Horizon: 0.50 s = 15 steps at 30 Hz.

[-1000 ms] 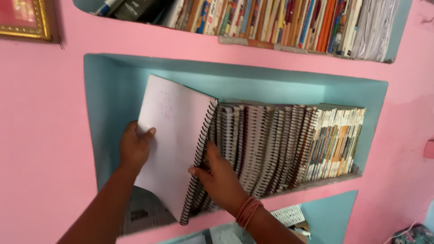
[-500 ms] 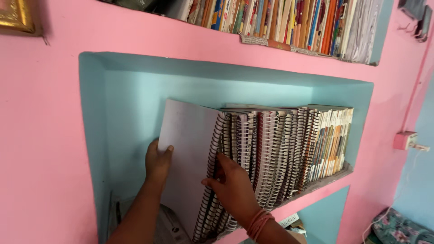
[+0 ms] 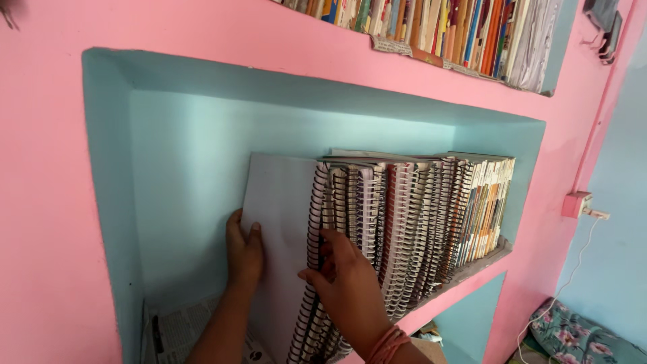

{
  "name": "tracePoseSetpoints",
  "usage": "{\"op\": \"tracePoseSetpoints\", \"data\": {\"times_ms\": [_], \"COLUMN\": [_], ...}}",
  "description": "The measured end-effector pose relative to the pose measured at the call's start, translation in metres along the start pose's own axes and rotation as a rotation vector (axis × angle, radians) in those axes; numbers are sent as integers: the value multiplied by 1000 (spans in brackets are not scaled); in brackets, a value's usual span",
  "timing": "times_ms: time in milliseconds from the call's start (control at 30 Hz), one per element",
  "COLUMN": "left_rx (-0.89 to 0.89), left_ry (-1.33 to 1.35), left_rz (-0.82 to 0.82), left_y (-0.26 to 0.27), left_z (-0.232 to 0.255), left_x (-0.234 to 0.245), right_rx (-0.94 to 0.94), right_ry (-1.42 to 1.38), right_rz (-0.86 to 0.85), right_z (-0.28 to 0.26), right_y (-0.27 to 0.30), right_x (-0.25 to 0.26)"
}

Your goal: The person wipes the covers of several spiral-bound notebooks with a cloth and places them on a wall shelf. They handle each notebook one at a time, wiping the front and back covers before stacking them upright on the shelf.

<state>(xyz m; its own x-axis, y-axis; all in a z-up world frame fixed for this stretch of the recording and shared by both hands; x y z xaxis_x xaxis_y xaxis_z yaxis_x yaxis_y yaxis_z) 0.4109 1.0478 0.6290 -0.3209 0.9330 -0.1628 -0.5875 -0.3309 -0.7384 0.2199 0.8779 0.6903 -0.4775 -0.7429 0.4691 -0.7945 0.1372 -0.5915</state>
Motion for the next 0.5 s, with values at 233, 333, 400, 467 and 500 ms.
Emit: {"op": "tracePoseSetpoints", "data": {"times_ms": [233,333,400,467,500], "left_rx": [-334,-364,-295,-315,-325], "left_ry": [-462,-451,-437,-401,-383], "left_rz": [135,121,80,72,67], "left_y": [14,14,14,18,20], "left_z": [-11,-6,-2,4,6], "left_x": [-16,-24,-26,-26,-26], "right_rx": [121,136,143,160,154], "right_ry": [-19,-1,21,33,31], "right_rz": [67,45,34,40,32], "right_z": [5,7,9,9,9], "right_y": [7,8,10,11,11], "right_x": [5,8,9,10,11]}}
Point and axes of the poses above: each hand's wrist, its own y-axis away from the middle knuckle, its own x-axis out of the back of the hand, z = x × y, the point moved 1 cm from there along -y, towards the middle knuckle, and after that the axes turned 11 degrees about -x, right-handed, at the moved point
